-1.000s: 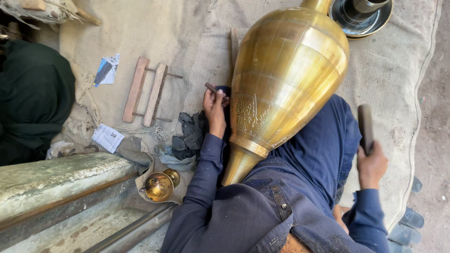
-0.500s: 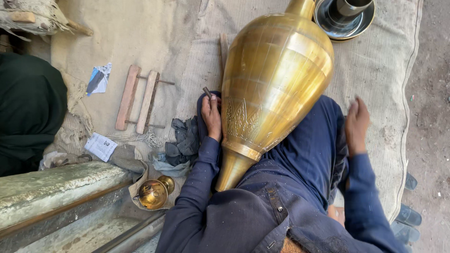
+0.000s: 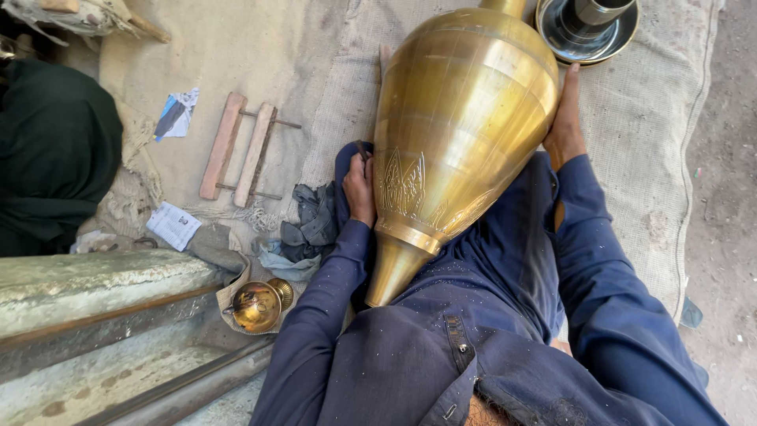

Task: The person sits on the floor holding a large brass vessel on their lap and decorates its surface by hand, positioning a small chisel against the metal and striking it with a wooden mallet to carve an ornamental pattern, repositioning the chisel repeatedly across the vessel body.

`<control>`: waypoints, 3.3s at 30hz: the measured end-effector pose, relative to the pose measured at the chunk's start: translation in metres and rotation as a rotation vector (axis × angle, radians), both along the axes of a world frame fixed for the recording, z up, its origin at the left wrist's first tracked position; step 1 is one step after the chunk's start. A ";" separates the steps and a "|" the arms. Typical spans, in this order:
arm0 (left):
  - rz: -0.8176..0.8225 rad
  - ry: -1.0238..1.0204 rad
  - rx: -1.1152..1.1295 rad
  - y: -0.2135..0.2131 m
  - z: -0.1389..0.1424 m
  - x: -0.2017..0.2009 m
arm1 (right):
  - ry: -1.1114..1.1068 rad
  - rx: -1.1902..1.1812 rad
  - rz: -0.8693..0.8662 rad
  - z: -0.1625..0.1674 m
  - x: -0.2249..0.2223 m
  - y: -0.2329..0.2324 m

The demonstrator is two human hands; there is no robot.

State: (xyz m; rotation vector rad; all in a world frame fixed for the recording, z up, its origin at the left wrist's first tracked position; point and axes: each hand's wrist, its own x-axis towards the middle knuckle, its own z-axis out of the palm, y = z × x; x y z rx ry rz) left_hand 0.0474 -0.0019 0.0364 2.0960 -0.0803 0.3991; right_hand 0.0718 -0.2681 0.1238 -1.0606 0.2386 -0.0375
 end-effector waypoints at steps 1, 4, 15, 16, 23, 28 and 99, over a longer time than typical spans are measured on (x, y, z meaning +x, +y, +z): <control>0.010 0.002 0.021 -0.001 -0.002 -0.001 | 0.001 -0.033 0.010 0.003 0.000 -0.001; 0.021 -0.058 0.126 -0.001 -0.003 -0.004 | -0.001 -0.138 -0.017 0.006 -0.004 -0.001; -0.042 0.046 -0.192 0.001 -0.008 -0.006 | 0.026 -1.379 -0.383 -0.063 -0.112 -0.034; -0.078 0.055 -0.319 0.004 -0.011 -0.004 | 0.101 -1.383 -0.436 -0.073 -0.133 -0.040; -0.072 0.124 -0.383 0.038 -0.024 0.002 | 0.677 -1.590 -0.255 -0.118 -0.254 -0.038; -0.244 0.108 -0.465 0.045 -0.015 0.013 | 0.744 -1.634 -0.230 -0.124 -0.257 -0.041; -1.148 0.071 0.172 -0.062 0.048 0.058 | -0.049 -1.302 -0.182 -0.055 -0.203 -0.022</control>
